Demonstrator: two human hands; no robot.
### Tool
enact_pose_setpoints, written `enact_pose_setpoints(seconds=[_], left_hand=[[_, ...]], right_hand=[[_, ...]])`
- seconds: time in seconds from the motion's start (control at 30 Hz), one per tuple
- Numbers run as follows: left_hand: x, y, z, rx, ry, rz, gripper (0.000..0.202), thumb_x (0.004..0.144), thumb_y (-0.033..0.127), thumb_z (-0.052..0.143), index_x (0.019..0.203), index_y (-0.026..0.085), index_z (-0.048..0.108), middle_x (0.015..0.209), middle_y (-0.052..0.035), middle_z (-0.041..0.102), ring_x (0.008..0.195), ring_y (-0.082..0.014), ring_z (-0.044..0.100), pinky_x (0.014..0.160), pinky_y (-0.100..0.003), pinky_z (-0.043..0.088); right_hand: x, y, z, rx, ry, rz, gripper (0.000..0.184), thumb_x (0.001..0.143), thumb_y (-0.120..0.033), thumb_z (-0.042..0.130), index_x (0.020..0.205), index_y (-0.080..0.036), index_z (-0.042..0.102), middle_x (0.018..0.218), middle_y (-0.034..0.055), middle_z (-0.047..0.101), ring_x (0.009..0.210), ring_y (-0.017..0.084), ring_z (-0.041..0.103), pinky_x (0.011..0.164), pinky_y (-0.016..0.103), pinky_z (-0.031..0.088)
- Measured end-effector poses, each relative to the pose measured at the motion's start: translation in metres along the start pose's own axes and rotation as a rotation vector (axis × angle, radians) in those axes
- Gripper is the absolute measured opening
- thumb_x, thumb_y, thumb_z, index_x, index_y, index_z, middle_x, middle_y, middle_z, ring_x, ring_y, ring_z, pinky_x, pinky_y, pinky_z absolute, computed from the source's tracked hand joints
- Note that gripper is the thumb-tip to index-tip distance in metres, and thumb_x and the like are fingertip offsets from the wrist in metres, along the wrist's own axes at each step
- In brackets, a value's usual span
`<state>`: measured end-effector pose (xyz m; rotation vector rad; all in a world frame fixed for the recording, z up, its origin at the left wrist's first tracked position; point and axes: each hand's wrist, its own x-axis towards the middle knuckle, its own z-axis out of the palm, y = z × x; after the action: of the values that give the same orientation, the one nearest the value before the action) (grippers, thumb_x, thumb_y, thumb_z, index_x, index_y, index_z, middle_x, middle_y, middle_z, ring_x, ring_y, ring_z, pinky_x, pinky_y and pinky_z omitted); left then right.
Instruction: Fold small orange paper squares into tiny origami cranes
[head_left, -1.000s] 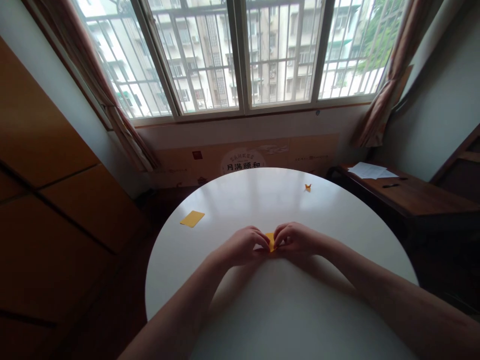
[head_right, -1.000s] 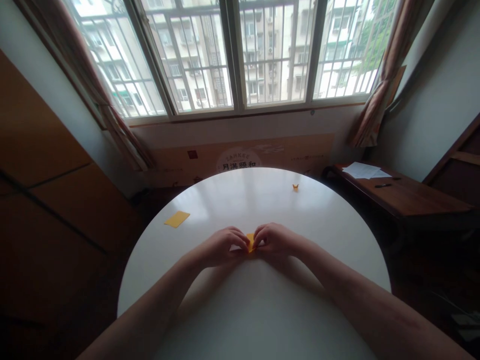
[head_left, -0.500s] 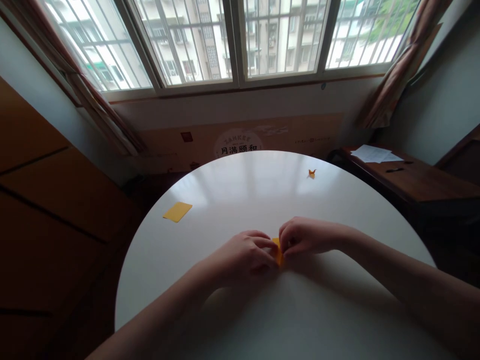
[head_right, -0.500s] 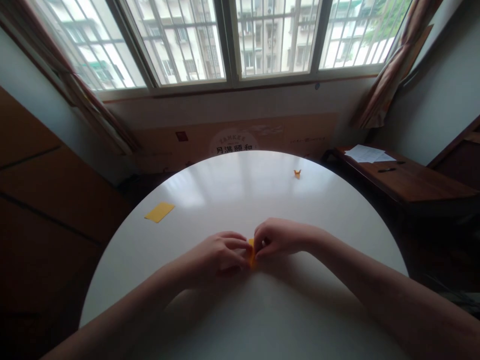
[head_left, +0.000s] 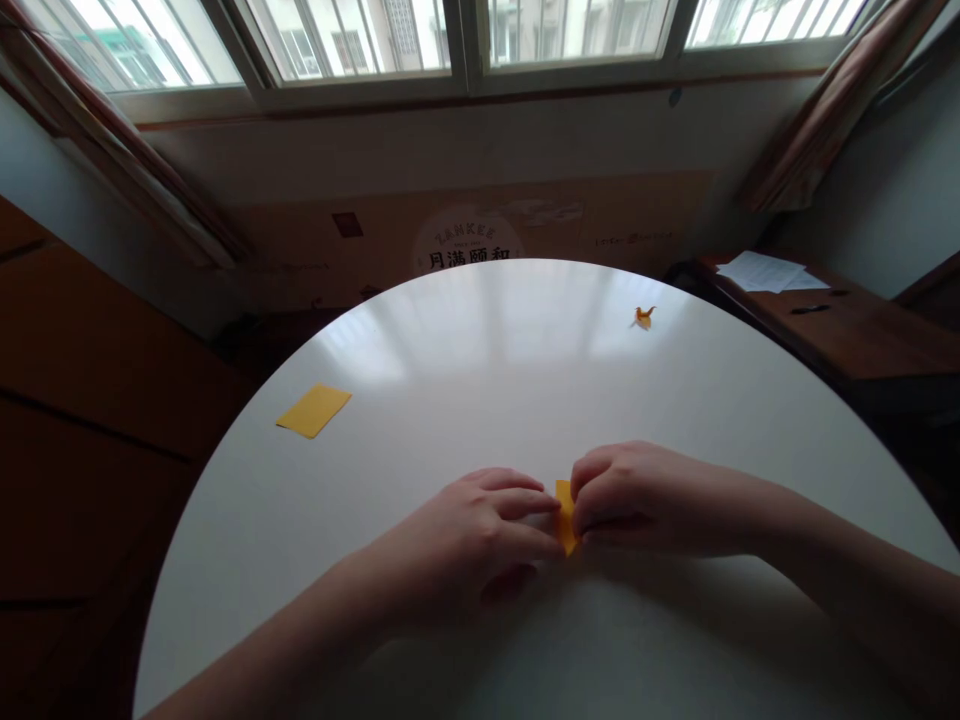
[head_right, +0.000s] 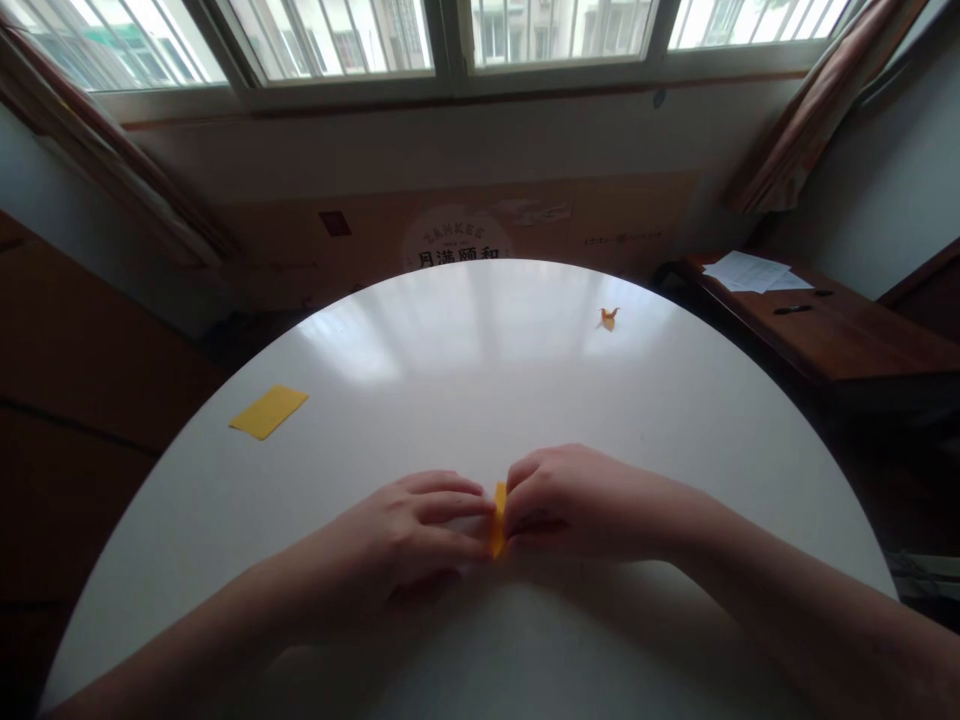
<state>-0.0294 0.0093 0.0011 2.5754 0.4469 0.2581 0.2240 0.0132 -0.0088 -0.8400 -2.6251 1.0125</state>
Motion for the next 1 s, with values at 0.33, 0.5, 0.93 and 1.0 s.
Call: enact_pose_setpoints(seconds=[0.33,0.5,0.93,1.0], left_hand=[[0.000,0.002,0.004,-0.036,0.025,0.023,0.027,0.086,0.009,0.063,0.104,0.027,0.072,0.115,-0.0015,0.073,0.111,-0.0221,0.064,0.108,-0.034,0.044],[0.000,0.002,0.005,-0.057,0.043,0.044,0.027,0.087,0.010,0.061,0.103,0.027,0.072,0.113,-0.0022,0.074,0.110,-0.0221,0.065,0.107,-0.035,0.045],[-0.002,0.003,0.001,-0.013,0.026,0.029,0.020,0.091,0.011,0.058,0.095,0.025,0.072,0.107,-0.0042,0.074,0.106,-0.0223,0.066,0.101,-0.034,0.048],[-0.003,0.007,0.002,0.040,0.019,-0.005,0.019,0.091,0.010,0.057,0.094,0.024,0.071,0.104,-0.0033,0.074,0.101,-0.0211,0.066,0.099,-0.034,0.048]], right_hand=[[-0.003,0.001,0.000,-0.016,0.009,-0.045,0.012,0.092,-0.023,0.066,0.094,-0.025,0.078,0.095,0.0014,0.074,0.083,0.014,0.068,0.078,0.021,0.047],[-0.003,-0.001,0.004,-0.072,0.016,-0.017,0.011,0.092,-0.023,0.066,0.096,-0.024,0.077,0.094,0.0015,0.073,0.081,0.015,0.067,0.074,0.023,0.047],[0.002,-0.010,0.019,-0.157,0.092,0.158,0.014,0.089,-0.019,0.060,0.080,-0.022,0.069,0.080,0.0011,0.068,0.074,0.016,0.062,0.063,0.025,0.039],[0.003,-0.011,0.019,-0.166,0.096,0.173,0.014,0.088,-0.018,0.060,0.077,-0.022,0.067,0.077,0.0005,0.067,0.072,0.015,0.060,0.061,0.025,0.037]])
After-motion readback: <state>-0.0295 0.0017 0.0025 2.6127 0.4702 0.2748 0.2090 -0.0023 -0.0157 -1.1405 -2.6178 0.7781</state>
